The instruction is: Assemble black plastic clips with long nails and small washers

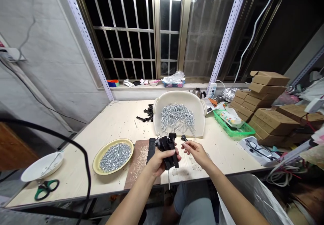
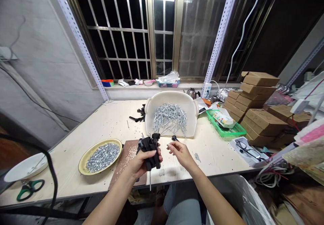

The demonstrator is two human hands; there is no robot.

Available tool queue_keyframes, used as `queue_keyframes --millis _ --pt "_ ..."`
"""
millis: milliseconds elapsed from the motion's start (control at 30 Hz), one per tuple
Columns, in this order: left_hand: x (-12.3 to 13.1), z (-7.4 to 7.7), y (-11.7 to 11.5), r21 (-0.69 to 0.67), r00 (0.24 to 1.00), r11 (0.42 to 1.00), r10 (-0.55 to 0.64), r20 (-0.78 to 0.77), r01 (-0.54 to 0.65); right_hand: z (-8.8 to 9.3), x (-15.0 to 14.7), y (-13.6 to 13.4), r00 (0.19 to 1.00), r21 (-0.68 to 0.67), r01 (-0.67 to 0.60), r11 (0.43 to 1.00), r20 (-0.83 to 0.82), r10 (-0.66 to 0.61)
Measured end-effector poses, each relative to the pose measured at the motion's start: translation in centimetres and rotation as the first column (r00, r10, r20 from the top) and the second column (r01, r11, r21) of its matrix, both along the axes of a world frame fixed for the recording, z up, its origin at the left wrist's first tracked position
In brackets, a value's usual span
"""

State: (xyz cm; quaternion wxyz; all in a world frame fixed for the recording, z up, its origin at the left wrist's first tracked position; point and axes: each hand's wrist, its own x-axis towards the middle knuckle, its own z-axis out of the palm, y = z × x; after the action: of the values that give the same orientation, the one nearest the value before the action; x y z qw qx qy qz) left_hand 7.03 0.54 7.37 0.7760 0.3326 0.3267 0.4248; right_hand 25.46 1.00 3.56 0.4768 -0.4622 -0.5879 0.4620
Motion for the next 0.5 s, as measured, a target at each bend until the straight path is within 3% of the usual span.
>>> queue_keyframes --millis 133,233,333,500 --pt "0.2 0.4 -0.1 0.235 0.972 0.969 0.12 -0.203 -0.071 -0.7 0.1 0.2 1.0 -0.018 -0.002 1.0 0.006 0.003" --pt "0.3 1.0 -0.5 0.333 0.947 0.941 0.165 -0.275 -0.067 -1.2 0.1 0.4 1.0 -0.025 -0.002 1.0 0.01 0.002" --pt "0.5 1.2 -0.5 0.36 0.95 0.93 0.173 -0.259 -0.071 -1.4 0.0 0.4 1.0 -0.007 -0.011 1.0 -0.011 0.011" --pt "1.0 -0.2 0.4 0.254 0.953 0.957 0.202 -0.224 -0.143 0.0 -0.6 -0.1 0.988 0.046 -0.089 0.995 -0.122 0.094"
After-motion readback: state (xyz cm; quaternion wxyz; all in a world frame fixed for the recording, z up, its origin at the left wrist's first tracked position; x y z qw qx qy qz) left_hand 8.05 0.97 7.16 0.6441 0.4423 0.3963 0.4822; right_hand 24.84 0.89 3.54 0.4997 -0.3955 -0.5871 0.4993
